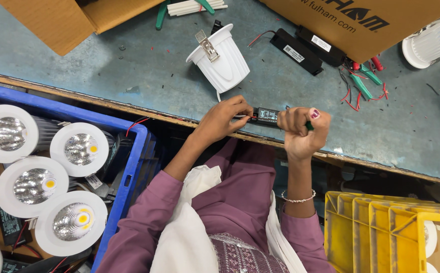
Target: The person assembles LED downlight fixtures by connecting wires from the light housing to a black driver unit using a screwdriver. They then attach a black plastic clip to the driver and place the completed unit into a blue crate. The process is repeated for multiple units.
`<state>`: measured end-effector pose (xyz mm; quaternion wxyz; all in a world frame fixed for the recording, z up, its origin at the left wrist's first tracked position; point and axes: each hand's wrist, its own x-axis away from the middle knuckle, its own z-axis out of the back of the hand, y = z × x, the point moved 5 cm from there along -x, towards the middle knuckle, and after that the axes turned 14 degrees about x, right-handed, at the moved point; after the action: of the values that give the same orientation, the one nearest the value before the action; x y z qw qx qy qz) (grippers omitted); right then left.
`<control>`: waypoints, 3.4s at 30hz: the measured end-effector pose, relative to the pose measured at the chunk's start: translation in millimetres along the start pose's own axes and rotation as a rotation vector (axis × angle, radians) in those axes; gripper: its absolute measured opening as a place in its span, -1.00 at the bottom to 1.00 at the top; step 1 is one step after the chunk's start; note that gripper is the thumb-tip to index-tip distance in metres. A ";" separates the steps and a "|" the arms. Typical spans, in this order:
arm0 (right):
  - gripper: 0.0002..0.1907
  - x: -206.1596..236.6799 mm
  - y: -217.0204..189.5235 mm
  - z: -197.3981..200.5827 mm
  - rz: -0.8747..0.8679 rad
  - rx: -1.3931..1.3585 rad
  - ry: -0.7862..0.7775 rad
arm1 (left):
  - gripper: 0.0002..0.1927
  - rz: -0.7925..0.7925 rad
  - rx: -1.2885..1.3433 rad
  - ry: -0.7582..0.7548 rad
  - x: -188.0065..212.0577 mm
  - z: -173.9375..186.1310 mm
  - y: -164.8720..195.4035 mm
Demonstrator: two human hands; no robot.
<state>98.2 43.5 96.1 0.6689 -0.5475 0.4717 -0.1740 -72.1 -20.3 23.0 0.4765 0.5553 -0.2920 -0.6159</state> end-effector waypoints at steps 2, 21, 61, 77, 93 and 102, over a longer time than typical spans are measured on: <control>-0.47 -0.6 -1.6 -0.4 0.005 -0.012 0.002 | -0.86 -0.001 0.004 -0.003 -0.3 -0.5 0.5; -0.46 -5.8 3.8 -5.9 -0.020 0.035 -0.057 | -0.85 0.051 -0.025 0.013 3.2 -3.6 -0.4; -0.45 -3.3 7.5 -0.9 -0.059 -0.021 -0.024 | -0.91 -0.089 -0.141 -0.094 -8.0 -16.4 -12.4; -0.51 -8.0 3.4 77.1 0.070 0.384 0.133 | -0.87 -0.128 -0.177 0.177 17.4 -15.8 8.7; -0.75 -17.9 63.7 79.2 0.111 1.489 0.099 | -0.72 -0.230 -0.300 0.197 18.7 -21.5 12.1; -0.80 12.1 68.0 3.8 0.093 1.491 0.085 | -0.83 -0.114 -0.090 0.218 16.3 -9.7 28.1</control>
<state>87.9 59.7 29.7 0.8505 0.0786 0.2768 -0.4402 -54.2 -44.1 39.3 0.4940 0.6127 -0.1783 -0.5905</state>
